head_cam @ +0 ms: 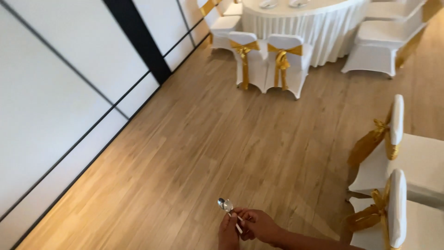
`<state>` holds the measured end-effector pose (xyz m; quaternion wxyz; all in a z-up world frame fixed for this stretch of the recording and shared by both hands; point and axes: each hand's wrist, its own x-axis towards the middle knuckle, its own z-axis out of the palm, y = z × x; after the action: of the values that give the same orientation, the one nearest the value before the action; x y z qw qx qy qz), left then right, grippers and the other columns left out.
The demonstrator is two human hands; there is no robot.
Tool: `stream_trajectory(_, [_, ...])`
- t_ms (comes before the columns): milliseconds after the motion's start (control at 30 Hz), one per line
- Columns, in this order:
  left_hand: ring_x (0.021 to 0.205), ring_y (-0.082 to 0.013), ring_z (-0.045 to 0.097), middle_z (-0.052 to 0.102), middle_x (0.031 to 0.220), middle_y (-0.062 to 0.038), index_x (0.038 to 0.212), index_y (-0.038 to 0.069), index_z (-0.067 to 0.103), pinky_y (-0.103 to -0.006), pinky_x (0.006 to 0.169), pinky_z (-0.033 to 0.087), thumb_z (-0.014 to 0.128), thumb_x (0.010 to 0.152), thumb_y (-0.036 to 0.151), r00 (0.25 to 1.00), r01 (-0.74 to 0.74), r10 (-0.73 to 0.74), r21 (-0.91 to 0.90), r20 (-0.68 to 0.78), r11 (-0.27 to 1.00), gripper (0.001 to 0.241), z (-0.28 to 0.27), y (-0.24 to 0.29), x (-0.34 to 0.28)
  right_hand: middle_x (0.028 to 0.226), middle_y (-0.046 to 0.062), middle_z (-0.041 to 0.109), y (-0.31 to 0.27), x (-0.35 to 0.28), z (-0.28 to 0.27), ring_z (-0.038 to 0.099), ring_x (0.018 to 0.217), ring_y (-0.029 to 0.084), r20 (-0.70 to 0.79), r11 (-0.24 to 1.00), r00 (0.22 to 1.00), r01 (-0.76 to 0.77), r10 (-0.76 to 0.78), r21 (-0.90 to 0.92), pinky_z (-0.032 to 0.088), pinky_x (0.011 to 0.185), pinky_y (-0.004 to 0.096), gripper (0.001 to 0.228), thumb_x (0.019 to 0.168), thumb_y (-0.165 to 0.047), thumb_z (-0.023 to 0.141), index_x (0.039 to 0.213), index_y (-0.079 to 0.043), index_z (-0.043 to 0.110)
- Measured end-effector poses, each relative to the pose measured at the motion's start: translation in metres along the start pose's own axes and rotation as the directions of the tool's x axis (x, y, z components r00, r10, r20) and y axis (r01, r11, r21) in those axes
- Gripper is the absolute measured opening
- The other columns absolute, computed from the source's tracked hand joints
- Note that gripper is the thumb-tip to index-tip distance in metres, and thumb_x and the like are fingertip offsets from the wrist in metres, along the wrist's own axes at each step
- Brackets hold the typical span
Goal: The person places spoons onto white plates arranged on round tables covered with white tablecloths. They walk between tables to distribute the cutlery and then return to a bin to retrieve more spoons.
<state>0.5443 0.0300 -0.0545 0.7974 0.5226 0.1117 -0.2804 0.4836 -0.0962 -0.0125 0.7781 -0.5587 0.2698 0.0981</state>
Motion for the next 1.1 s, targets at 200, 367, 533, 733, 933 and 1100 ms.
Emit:
stream_trajectory(200, [0.079, -0.0414, 0.073, 0.077, 0.101, -0.033, 0.122, -0.005, 0.063, -0.0511, 0.07, 0.062, 0.048, 0.103, 0.01, 0.979, 0.165, -0.176, 0.105, 0.101, 0.981, 0.029, 0.044, -0.013, 0.142, 0.083, 0.026, 0.078, -0.043, 0.077, -0.079, 0.078, 0.067, 0.038, -0.322, 0.966, 0.929, -0.111, 0.185, 0.235, 0.059, 0.061, 0.037, 0.013, 0.088, 0.001, 0.053, 0.099, -0.004, 0.056])
stream_trajectory(367, [0.054, -0.0199, 0.045, 0.051, 0.07, -0.009, 0.108, 0.004, 0.065, -0.0293, 0.052, 0.032, 0.051, 0.102, 0.009, 0.933, 0.155, -0.176, 0.092, 0.313, 0.984, 0.016, 0.087, 0.006, 0.257, 0.101, 0.019, 0.076, -0.05, 0.163, -0.148, 0.075, 0.09, 0.036, -0.494, 0.685, 0.791, 0.135, 0.361, 0.716, 0.055, 0.078, 0.046, 0.013, 0.102, -0.024, 0.048, 0.104, -0.012, 0.052])
stream_trajectory(533, [0.095, -0.0393, 0.073, 0.075, 0.1, -0.025, 0.115, -0.001, 0.058, -0.049, 0.091, 0.058, 0.05, 0.103, 0.016, 0.768, -0.03, -0.074, 0.151, 0.636, 0.988, 0.022, 0.226, 0.072, 0.323, 0.114, 0.028, 0.068, -0.098, 0.229, -0.169, 0.069, 0.1, 0.045, -0.542, 0.406, 0.742, 0.389, 0.394, 0.827, 0.057, 0.085, 0.056, 0.033, 0.096, -0.021, 0.048, 0.118, 0.003, 0.054])
stream_trajectory(733, [0.118, -0.0281, 0.075, 0.08, 0.121, -0.019, 0.113, 0.004, 0.064, -0.0371, 0.101, 0.056, 0.045, 0.102, 0.02, 0.531, -0.344, -0.157, 0.381, 0.833, 0.858, 0.027, 0.345, 0.071, 0.331, 0.088, 0.015, 0.064, -0.174, 0.262, -0.223, 0.06, 0.08, 0.028, -0.596, 0.221, 0.759, 0.555, 0.26, 0.802, 0.047, 0.076, 0.04, 0.016, 0.099, -0.014, 0.047, 0.095, -0.004, 0.059])
stream_trajectory(933, [0.107, -0.0269, 0.078, 0.082, 0.112, -0.018, 0.111, 0.004, 0.063, -0.0378, 0.094, 0.062, 0.047, 0.102, 0.018, 0.505, -0.306, -0.241, 0.432, 0.829, 0.848, 0.023, 0.462, 0.006, 0.372, 0.087, 0.014, 0.07, -0.22, 0.235, -0.332, 0.067, 0.081, 0.028, -0.67, 0.263, 0.731, 0.626, 0.128, 0.734, 0.053, 0.08, 0.042, 0.02, 0.1, -0.018, 0.048, 0.095, -0.007, 0.064])
stream_trajectory(1100, [0.071, -0.0258, 0.053, 0.053, 0.078, -0.014, 0.108, 0.004, 0.059, -0.0432, 0.071, 0.052, 0.05, 0.102, 0.004, 0.553, 0.162, -0.382, 0.354, 0.741, 0.921, 0.01, 0.557, -0.064, 0.423, 0.094, 0.02, 0.076, -0.254, 0.182, -0.426, 0.074, 0.081, 0.034, -0.745, 0.35, 0.61, 0.659, 0.268, 0.665, 0.054, 0.069, 0.044, 0.011, 0.101, -0.02, 0.057, 0.095, -0.012, 0.052])
